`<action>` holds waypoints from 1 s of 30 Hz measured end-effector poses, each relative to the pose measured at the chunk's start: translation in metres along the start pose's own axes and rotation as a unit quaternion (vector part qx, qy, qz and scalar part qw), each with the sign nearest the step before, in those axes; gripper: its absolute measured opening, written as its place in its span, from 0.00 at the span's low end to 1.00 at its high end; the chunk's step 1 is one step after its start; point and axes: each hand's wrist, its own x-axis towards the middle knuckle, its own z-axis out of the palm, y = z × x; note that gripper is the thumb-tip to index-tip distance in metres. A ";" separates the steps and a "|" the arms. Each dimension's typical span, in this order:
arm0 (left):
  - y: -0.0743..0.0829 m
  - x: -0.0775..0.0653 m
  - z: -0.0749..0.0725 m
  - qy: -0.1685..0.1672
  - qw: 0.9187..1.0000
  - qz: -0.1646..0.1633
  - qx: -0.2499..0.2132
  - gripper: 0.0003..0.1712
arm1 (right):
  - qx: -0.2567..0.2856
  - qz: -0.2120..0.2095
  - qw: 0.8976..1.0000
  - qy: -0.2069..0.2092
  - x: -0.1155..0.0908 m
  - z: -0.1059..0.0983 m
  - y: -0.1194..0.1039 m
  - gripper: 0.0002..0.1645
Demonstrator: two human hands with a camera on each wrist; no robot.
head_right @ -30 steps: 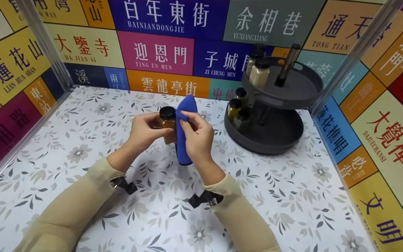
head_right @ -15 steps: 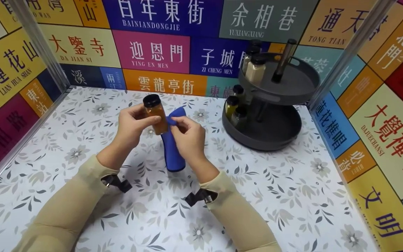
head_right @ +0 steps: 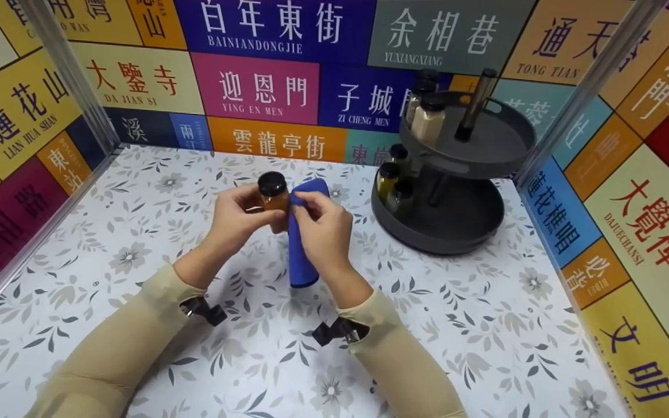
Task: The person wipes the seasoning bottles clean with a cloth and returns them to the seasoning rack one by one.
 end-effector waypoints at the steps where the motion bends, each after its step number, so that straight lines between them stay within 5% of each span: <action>1: -0.001 -0.001 0.001 -0.008 1.000 -0.005 0.006 0.23 | 0.010 -0.006 1.000 0.002 0.000 -0.001 -0.001 0.12; 8: 0.000 -0.001 -0.003 -0.076 0.997 -0.006 0.020 0.23 | 0.073 -0.050 0.996 0.002 0.003 -0.006 -0.001 0.13; 13: 0.005 0.001 -0.009 -0.096 0.995 0.003 -0.001 0.26 | 0.094 -0.023 0.995 -0.018 0.006 -0.004 0.006 0.13; 21: 0.017 0.001 -0.019 -0.035 0.999 0.024 -0.027 0.23 | 0.094 0.069 0.990 -0.085 0.009 0.004 0.014 0.13; 26: 0.016 0.000 -0.014 0.014 0.999 0.028 -0.014 0.26 | 0.070 0.082 0.992 -0.071 0.007 0.005 0.015 0.13; 30: 0.011 0.002 -0.005 0.020 1.000 0.021 -0.002 0.27 | 0.034 0.079 0.995 -0.057 0.008 -0.001 0.014 0.12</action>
